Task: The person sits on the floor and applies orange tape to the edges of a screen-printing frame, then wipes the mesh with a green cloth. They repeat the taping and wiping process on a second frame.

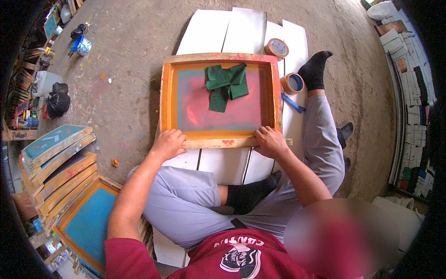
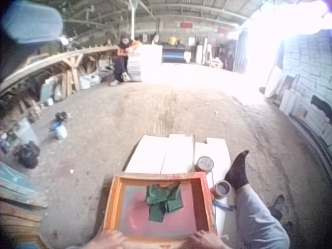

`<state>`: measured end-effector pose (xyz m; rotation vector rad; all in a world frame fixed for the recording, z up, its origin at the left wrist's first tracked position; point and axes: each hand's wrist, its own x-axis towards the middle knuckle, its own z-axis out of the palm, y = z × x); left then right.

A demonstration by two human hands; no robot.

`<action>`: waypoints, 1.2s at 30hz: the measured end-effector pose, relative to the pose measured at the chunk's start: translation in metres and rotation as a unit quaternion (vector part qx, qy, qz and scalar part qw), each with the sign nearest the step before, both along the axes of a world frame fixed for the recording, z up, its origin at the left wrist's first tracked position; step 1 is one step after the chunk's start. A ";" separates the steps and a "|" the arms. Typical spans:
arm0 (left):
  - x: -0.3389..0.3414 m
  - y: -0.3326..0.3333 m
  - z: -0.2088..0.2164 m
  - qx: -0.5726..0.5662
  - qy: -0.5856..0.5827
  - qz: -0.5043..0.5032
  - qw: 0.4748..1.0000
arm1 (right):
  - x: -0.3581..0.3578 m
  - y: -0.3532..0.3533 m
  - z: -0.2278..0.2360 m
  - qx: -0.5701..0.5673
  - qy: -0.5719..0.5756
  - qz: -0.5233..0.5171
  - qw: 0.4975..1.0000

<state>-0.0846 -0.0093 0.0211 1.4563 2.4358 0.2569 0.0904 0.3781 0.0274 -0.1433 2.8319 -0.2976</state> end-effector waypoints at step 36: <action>-0.001 -0.014 0.008 0.142 0.075 0.251 0.955 | -0.108 -0.018 0.027 -0.108 0.034 -0.191 0.975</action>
